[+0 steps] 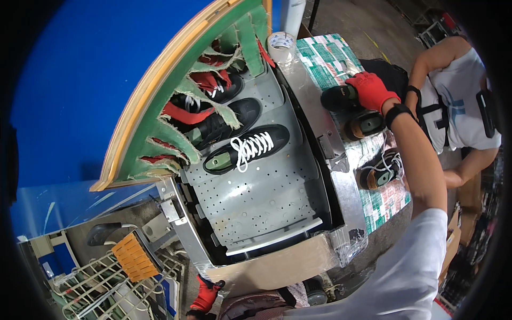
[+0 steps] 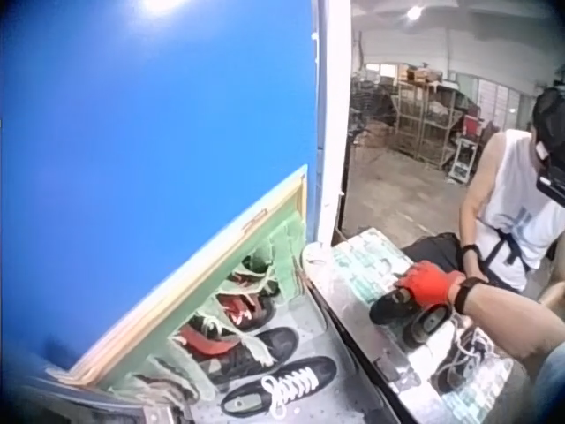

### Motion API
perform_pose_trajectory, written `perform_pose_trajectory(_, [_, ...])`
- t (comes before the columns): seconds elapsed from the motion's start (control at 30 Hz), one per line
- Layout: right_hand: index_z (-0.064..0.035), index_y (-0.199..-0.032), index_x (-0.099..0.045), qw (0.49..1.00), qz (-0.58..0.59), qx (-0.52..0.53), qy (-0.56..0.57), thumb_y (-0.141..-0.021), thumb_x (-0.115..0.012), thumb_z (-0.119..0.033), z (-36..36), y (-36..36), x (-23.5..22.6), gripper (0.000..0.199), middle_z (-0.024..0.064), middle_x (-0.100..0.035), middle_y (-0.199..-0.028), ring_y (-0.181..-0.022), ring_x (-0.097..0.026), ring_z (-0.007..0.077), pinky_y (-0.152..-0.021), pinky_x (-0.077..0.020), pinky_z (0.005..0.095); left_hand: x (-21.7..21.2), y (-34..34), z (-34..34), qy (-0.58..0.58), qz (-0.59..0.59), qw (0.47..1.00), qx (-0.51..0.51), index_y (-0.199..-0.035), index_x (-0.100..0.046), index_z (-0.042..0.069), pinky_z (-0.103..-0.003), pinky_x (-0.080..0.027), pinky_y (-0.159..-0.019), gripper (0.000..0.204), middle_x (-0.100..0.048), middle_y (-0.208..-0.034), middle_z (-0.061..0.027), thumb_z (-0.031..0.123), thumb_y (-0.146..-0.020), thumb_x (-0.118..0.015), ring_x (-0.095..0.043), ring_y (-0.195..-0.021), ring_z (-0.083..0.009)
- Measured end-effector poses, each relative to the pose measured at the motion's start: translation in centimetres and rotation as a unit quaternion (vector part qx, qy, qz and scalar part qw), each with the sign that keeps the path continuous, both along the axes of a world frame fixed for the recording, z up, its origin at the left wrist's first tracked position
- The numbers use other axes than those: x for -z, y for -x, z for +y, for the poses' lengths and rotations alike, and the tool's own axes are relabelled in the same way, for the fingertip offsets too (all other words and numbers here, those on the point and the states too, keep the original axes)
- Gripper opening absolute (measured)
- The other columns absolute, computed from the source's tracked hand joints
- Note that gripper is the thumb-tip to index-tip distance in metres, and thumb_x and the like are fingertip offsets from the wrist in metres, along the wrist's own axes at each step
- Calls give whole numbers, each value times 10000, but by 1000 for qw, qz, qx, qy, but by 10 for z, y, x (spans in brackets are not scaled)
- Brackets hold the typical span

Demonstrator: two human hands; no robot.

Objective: Transfer shoe lasts and completed shoes between a storage rack and a processing machine in a footwear factory.

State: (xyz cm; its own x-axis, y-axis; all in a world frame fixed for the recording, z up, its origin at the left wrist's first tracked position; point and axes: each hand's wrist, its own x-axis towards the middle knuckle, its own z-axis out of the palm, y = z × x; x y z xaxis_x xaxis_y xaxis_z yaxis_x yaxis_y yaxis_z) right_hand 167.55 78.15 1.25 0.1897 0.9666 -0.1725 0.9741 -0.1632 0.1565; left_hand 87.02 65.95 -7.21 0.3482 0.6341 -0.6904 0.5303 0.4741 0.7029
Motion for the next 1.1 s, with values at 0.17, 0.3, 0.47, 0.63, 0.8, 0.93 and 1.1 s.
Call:
perform_pose_trajectory(0.17, [-120,-1344,-564,945,233,-134,-189,-695,-806,-192,56,99,-10,697,151,-603,-1257,-1171,-561,351,-1010,-430,430,5,9,-5,-2,9,999,-38,-1359,-343,65,-363,-482,-958,652,-588,-1234,-112,64,-855,-756,-598,-1124,-224])
perform_pose_trajectory(0.3, [-68,-1353,-539,880,325,-262,-224,-700,-803,-415,72,243,1,786,161,-594,-1260,-1167,-566,330,-1015,-427,456,10,20,-11,12,4,1000,-17,-1372,-294,80,-366,-477,-970,719,-569,-1250,-117,68,-835,-773,-590,-1137,-228])
perform_pose_trajectory(0.47, [-67,-1381,-500,951,176,-242,-80,-734,-769,-432,70,317,64,790,137,-541,-1309,-1131,-552,346,-982,-428,451,16,13,-19,-12,-63,995,-77,-1387,-231,99,-383,-480,-962,782,-549,-1254,-109,16,-816,-759,-588,-1138,-235])
perform_pose_trajectory(0.63, [-107,-1363,-519,918,297,-227,-134,-746,-771,-430,51,275,17,741,113,-537,-1372,-1249,-528,308,-1030,-391,432,37,42,-23,-1,30,998,57,-1375,-473,-41,-372,-480,-967,502,-607,-1259,-140,184,-963,-650,-570,-1112,-226])
perform_pose_trajectory(0.8, [-128,-1290,-588,827,456,-140,-298,-627,-860,-182,67,190,-83,718,117,-624,-1252,-1159,-599,325,-957,-494,434,12,33,-16,22,39,999,26,-1363,-513,-36,-377,-467,-995,470,-607,-1295,-151,187,-969,-639,-566,-1157,-230])
perform_pose_trajectory(0.93, [-128,-1236,-639,939,173,-99,-279,-663,-796,-175,89,105,-101,596,107,-626,-1256,-1159,-591,312,-987,-481,408,5,26,-10,75,80,994,32,-1336,-546,-38,-386,-451,-991,516,-623,-1271,-152,276,-948,-677,-565,-1155,-237])
perform_pose_trajectory(1.1, [-143,-1268,-629,982,72,-48,-170,-702,-703,-159,93,12,-40,571,103,-628,-1274,-1188,-577,305,-1011,-457,402,1,20,-8,74,94,991,55,-1332,-545,-47,-402,-446,-987,597,-633,-1247,-167,369,-929,-690,-567,-1136,-256])
